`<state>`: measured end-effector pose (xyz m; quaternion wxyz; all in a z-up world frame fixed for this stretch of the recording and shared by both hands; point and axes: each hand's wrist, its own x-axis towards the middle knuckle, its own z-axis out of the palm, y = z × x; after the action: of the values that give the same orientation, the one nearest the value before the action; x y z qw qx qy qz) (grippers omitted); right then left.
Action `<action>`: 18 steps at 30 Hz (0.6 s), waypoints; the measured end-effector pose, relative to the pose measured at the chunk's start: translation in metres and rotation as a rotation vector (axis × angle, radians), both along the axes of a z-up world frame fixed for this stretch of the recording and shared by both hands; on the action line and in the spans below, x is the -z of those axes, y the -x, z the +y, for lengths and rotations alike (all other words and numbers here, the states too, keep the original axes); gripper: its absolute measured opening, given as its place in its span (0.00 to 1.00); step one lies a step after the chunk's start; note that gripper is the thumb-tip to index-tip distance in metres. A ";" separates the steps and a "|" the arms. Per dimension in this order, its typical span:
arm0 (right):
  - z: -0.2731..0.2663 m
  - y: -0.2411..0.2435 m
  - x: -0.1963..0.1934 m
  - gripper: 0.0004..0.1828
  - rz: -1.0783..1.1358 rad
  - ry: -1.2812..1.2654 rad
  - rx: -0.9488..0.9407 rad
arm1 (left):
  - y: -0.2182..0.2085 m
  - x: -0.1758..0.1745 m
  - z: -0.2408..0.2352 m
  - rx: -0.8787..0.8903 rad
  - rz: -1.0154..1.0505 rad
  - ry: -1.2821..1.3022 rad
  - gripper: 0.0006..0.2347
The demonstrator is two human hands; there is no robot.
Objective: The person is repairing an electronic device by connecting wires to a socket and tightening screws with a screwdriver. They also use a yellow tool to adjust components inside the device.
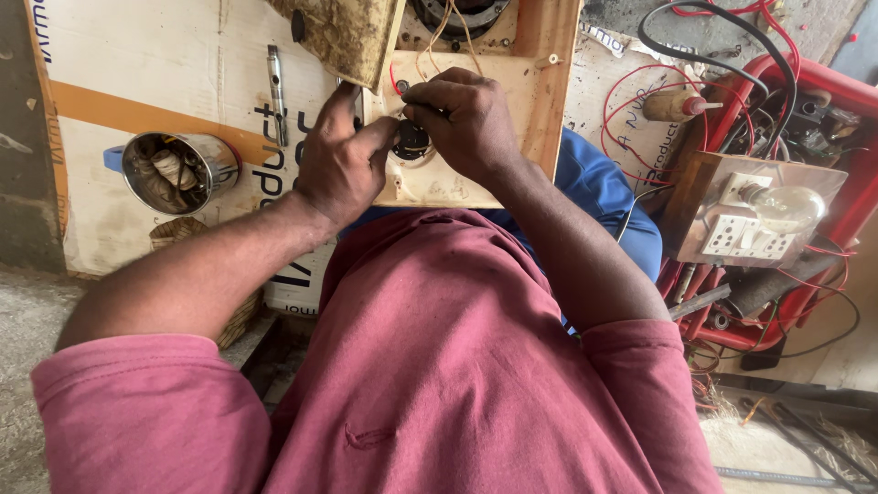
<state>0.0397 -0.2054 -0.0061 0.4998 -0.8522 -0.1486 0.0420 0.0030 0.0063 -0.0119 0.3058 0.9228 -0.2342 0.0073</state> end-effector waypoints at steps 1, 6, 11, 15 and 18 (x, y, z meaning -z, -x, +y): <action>0.000 0.000 0.001 0.07 0.000 0.000 0.001 | -0.001 -0.002 0.001 0.013 0.022 -0.006 0.05; 0.001 0.000 0.004 0.08 -0.020 -0.030 0.017 | -0.011 -0.009 0.002 0.069 -0.089 -0.017 0.07; -0.001 0.002 0.006 0.07 0.000 -0.030 0.015 | -0.007 -0.014 -0.006 -0.020 0.189 0.117 0.07; -0.001 0.000 0.007 0.07 -0.016 -0.026 0.008 | -0.009 -0.016 -0.010 -0.015 0.240 0.070 0.08; -0.002 -0.003 0.007 0.07 -0.045 -0.011 -0.009 | -0.013 -0.013 -0.018 -0.062 0.249 -0.081 0.09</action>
<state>0.0427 -0.2073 -0.0135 0.5007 -0.8496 -0.1639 0.0244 0.0157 -0.0116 0.0010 0.2946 0.9350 -0.1658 -0.1074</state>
